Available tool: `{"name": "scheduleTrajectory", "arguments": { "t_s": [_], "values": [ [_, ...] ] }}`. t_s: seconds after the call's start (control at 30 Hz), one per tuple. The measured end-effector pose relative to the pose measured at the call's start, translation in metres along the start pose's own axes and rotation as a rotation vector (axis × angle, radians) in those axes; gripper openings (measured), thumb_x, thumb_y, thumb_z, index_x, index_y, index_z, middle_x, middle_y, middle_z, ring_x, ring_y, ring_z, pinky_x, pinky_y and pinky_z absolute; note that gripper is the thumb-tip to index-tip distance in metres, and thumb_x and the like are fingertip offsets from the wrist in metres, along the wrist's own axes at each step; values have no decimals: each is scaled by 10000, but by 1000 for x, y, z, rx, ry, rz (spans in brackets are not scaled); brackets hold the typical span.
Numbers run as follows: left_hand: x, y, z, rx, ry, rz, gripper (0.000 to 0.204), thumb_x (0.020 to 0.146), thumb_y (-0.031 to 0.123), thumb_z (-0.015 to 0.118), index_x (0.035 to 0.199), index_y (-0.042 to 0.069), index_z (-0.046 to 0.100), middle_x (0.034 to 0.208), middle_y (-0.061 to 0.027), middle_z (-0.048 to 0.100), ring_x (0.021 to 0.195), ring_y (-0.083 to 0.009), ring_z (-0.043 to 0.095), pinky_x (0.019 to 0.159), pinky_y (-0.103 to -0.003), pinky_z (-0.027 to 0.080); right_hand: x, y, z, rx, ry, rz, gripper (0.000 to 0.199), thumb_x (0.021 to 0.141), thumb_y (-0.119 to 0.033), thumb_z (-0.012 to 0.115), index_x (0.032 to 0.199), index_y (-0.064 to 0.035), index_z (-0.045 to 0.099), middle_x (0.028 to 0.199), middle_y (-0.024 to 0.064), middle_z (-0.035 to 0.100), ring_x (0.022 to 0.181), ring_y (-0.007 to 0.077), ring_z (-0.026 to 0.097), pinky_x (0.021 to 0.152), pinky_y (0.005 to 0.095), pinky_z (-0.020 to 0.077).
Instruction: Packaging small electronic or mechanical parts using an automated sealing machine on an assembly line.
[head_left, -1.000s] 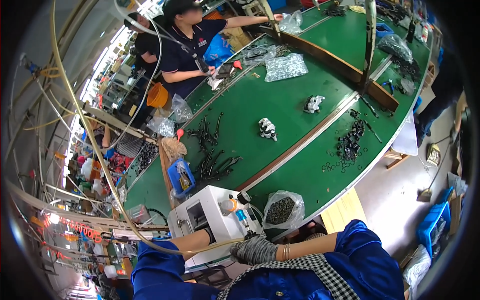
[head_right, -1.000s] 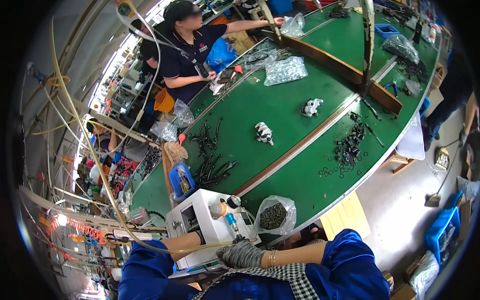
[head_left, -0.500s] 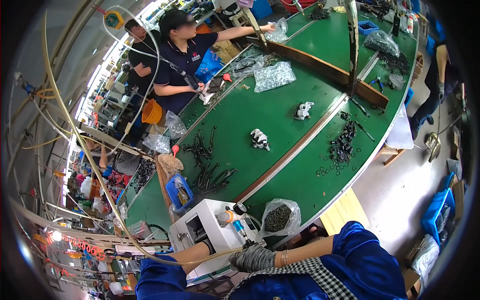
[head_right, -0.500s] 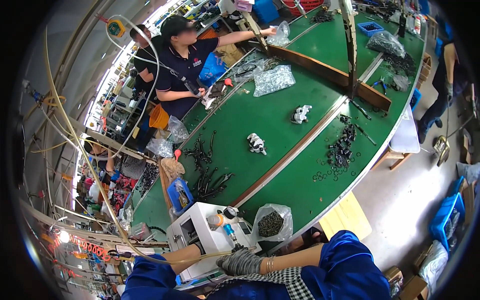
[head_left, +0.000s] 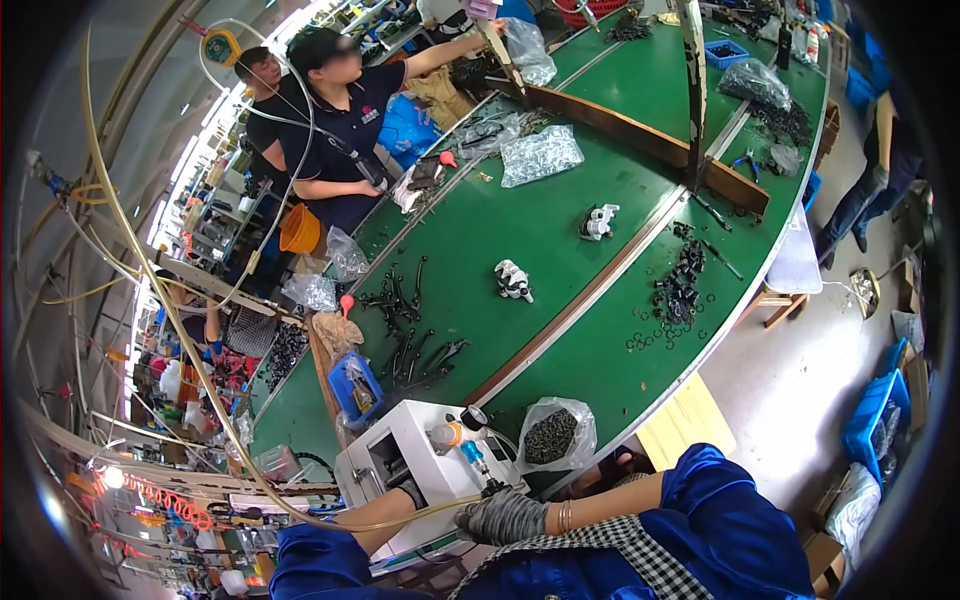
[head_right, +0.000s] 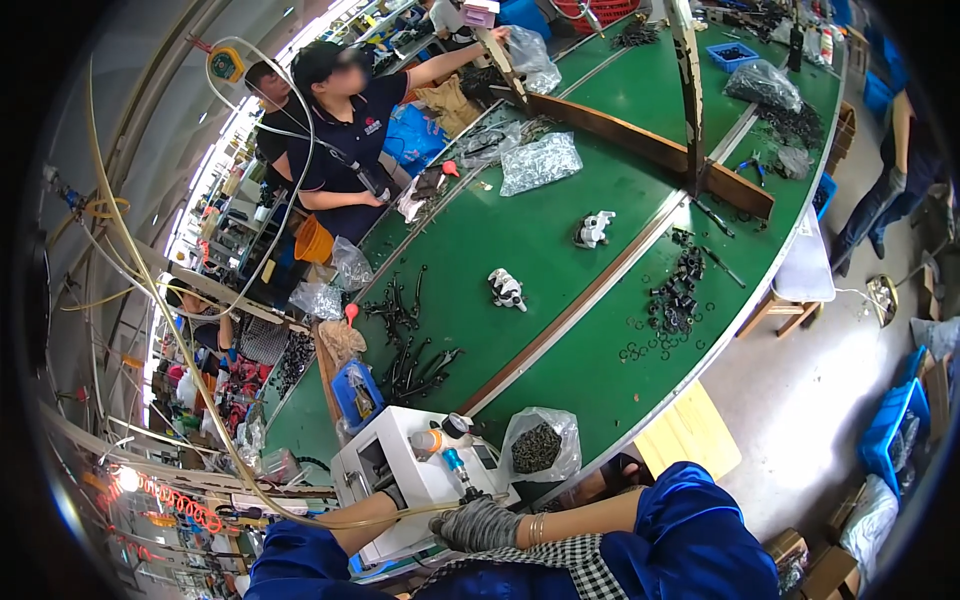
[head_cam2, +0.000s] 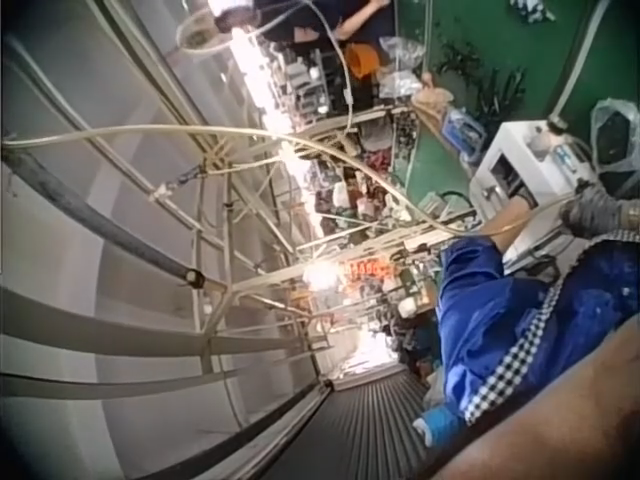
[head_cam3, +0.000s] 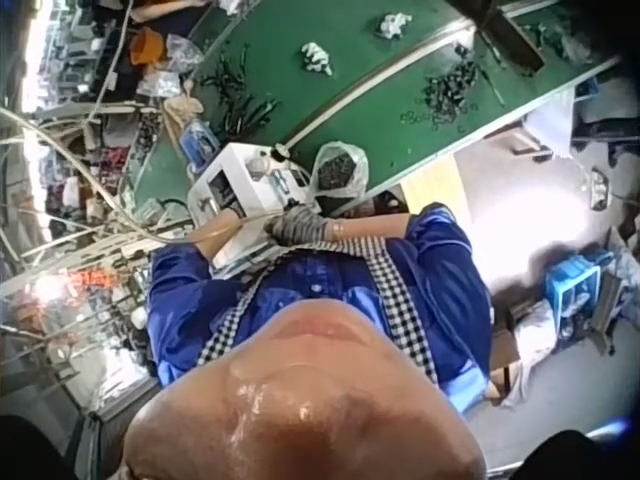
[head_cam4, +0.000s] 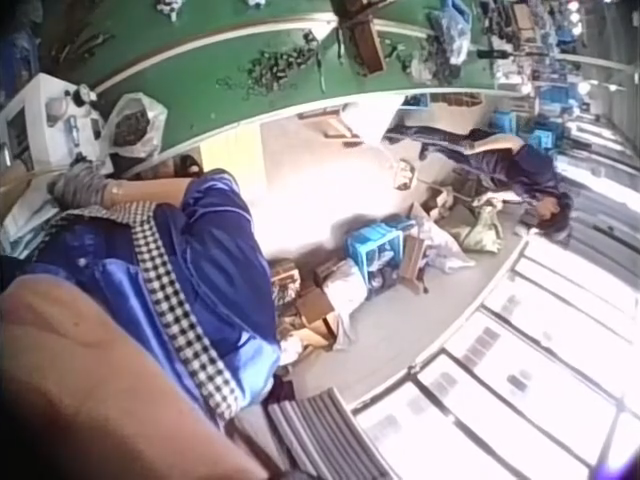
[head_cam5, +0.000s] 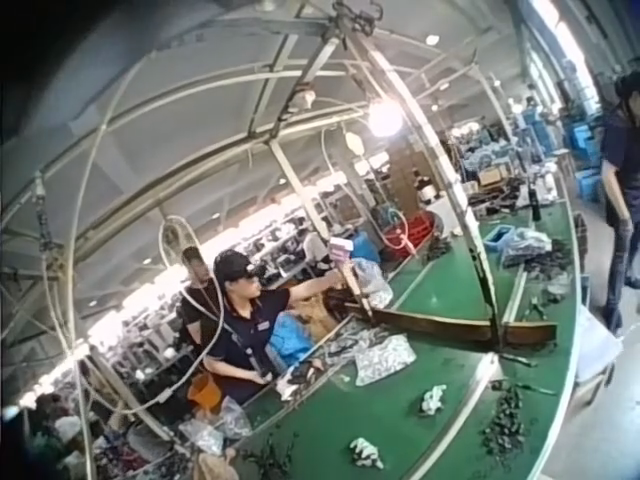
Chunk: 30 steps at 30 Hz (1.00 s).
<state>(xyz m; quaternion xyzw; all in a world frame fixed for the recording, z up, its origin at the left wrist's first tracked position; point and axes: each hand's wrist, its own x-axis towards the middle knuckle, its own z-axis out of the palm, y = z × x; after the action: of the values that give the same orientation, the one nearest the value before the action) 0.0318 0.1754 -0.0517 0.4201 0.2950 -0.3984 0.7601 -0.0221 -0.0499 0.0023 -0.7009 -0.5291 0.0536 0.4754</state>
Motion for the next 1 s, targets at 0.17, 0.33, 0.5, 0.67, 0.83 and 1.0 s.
{"name": "scheduleTrajectory", "arguments": {
  "t_s": [0.17,0.33,0.5,0.67,0.83,1.0],
  "values": [
    [5,-3,-14,-59,-50,-37,222,953,238,503,1027,49,593,903,-71,635,791,-205,623,753,-361,514,0,-3,2,-19,-46,9,206,848,-281,579,849,-82,523,682,117,578,594,307,625,486,412,503],
    [11,-7,-26,-108,-74,-54,183,943,219,530,987,55,596,884,-64,637,780,-203,624,750,-360,517,0,0,4,-7,-25,9,203,851,-278,579,845,-84,519,689,111,579,594,306,622,491,415,504],
    [2,-12,-7,-127,-30,-11,179,941,210,514,972,53,593,873,-68,623,779,-208,613,745,-368,513,-1,-1,1,-2,-24,4,199,848,-278,584,845,-90,521,691,105,577,586,304,614,485,404,498],
    [-9,-6,19,-130,14,26,176,939,201,498,958,51,589,862,-72,610,777,-213,602,739,-376,509,-1,-2,0,4,8,2,178,834,-266,595,860,-101,533,691,101,580,575,301,605,495,403,494],
    [-20,1,46,-134,61,57,176,937,192,482,944,49,585,850,-76,597,775,-218,592,734,-385,505,-1,-7,-6,-9,-45,18,165,818,-243,603,884,-103,546,712,103,590,600,305,615,527,409,501],
    [-33,3,71,-143,109,97,177,934,183,467,929,48,581,839,-79,584,773,-224,581,728,-393,501,-1,-7,-9,-14,-86,37,154,829,-236,591,876,-102,531,714,89,604,633,302,636,535,407,508]
  ]
}}
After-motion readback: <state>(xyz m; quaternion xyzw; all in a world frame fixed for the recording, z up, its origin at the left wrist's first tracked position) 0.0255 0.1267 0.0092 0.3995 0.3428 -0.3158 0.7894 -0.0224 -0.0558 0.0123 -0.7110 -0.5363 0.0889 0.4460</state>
